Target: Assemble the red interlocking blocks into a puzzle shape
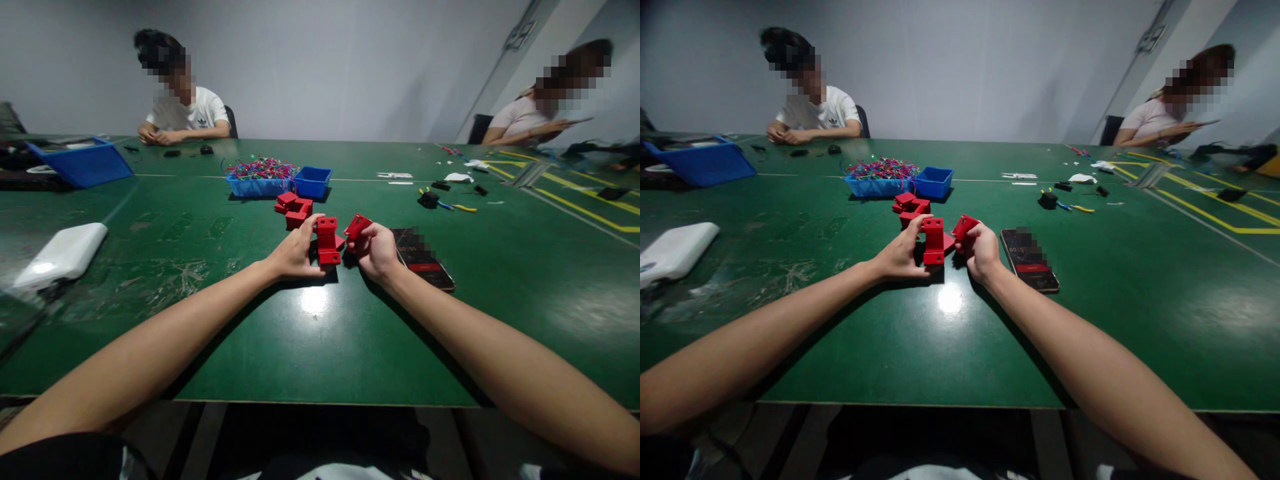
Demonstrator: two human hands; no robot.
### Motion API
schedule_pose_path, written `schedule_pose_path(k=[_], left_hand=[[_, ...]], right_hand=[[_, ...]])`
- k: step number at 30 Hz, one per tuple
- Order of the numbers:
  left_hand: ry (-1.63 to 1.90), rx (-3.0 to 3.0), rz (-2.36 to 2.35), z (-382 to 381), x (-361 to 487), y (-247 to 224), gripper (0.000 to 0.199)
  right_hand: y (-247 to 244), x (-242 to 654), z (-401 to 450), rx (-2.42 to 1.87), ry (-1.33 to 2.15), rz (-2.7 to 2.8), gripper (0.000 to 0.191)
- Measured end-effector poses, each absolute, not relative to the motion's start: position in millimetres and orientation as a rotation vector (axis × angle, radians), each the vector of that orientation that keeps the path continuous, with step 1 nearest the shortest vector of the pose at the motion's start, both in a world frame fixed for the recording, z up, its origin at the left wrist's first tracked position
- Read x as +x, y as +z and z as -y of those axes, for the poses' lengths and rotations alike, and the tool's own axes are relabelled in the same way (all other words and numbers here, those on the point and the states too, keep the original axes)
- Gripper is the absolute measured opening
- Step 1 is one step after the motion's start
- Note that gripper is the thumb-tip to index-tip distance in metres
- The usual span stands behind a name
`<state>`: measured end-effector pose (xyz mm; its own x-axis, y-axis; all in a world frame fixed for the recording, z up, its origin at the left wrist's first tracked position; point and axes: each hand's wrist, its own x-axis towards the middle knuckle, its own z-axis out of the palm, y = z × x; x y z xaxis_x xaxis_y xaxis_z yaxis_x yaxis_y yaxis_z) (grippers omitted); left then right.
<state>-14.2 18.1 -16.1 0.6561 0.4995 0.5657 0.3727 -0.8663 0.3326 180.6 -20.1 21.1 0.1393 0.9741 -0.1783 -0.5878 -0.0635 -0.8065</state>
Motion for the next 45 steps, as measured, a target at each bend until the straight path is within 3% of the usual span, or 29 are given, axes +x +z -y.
schedule_pose_path(k=[21,26,32,38,42,45], left_hand=[[0.988,2.664,-0.718,-16.7,-13.6,-14.4,0.109],[0.977,2.670,-0.720,-17.3,-13.5,-14.9,0.110],[0.977,2.662,-0.716,-17.3,-13.8,-14.7,0.110],[0.986,2.678,-0.714,-16.3,-13.9,-13.9,0.109],[0.974,2.683,-0.706,-15.7,-13.8,-12.8,0.108],[0.971,2.685,-0.697,-15.9,-13.8,-12.5,0.108]], right_hand=[[18.3,180.2,17.5,-0.969,1.377,0.686,0.004],[14.3,179.4,18.0,-0.937,1.337,0.696,0.023],[14.0,180.1,17.8,-0.983,1.338,0.668,0.009],[16.7,177.9,17.8,-1.035,1.324,0.644,0.018],[20.9,177.5,18.2,-1.040,1.313,0.619,0.008],[22.7,178.8,19.1,-1.021,1.346,0.655,0.024]])
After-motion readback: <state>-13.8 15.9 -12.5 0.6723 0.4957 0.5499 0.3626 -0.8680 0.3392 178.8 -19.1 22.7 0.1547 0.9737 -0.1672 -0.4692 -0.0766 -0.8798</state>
